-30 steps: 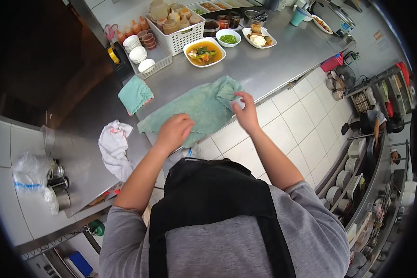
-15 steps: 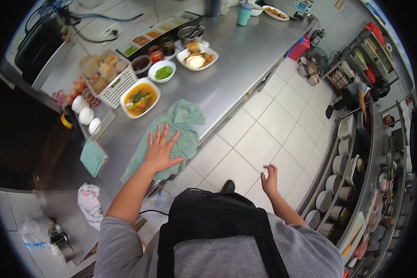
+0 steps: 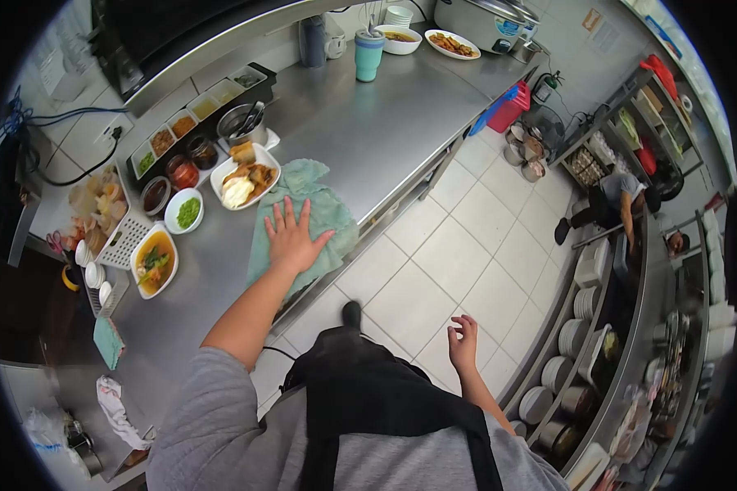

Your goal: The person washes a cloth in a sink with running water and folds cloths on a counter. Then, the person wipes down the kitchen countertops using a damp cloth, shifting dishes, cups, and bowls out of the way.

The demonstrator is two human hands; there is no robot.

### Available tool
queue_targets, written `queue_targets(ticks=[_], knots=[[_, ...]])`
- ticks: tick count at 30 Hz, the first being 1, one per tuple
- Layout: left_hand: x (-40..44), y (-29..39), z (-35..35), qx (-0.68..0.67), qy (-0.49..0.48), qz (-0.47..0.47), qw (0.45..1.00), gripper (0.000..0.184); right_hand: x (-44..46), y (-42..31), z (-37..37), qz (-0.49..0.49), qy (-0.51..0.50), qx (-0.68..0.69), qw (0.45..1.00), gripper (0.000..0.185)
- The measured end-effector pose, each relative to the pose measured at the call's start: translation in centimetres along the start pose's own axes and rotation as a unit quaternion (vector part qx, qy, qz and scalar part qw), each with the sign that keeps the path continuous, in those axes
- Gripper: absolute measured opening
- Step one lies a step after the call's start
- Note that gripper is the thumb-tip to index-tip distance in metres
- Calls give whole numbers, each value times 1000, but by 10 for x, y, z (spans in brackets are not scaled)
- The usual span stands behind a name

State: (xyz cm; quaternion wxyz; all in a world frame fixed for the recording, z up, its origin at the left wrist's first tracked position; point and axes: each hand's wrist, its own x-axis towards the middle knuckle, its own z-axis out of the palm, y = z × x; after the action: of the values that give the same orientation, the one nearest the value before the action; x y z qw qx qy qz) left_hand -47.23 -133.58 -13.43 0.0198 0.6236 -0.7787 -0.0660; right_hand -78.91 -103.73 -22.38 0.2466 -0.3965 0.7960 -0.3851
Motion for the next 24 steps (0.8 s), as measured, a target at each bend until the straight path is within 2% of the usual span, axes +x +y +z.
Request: queue_targets(ticks=[4,7,9,10,11,15,17,19,22,24], knots=[[85,53,3,-9,6,1,1000,86,112,-41,1,-32,-13,30,999,23],[174,88,6,-23,11,-45,999,85,200,-73,-8,-69,-16,26,997,24],[235,101,8,-28,35,-120,992,84,245,-90,-20,-75,-23,13,997,24],[265,106,6,-27,31,-117,992,84,271,-103,-27,-81,-29,18,996,24],[295,109,1,-30,36,-155,987,84,300,-115,-35,-89,-35,23,995,24],[373,117,-1,-22,46,-240,970,83,402,-160,-40,-125,-59,58,989,24],[394,125,-4,-13,38,-241,970,83,458,-193,-25,-166,-100,81,978,28],[406,130,-3,-4,29,-249,968,82,511,-238,1,-205,-150,70,965,43],[407,139,9,-3,32,-246,969,82,600,-294,71,-263,-254,134,921,100],[400,149,15,-16,65,-219,973,82,653,-324,135,-351,-212,157,898,116]])
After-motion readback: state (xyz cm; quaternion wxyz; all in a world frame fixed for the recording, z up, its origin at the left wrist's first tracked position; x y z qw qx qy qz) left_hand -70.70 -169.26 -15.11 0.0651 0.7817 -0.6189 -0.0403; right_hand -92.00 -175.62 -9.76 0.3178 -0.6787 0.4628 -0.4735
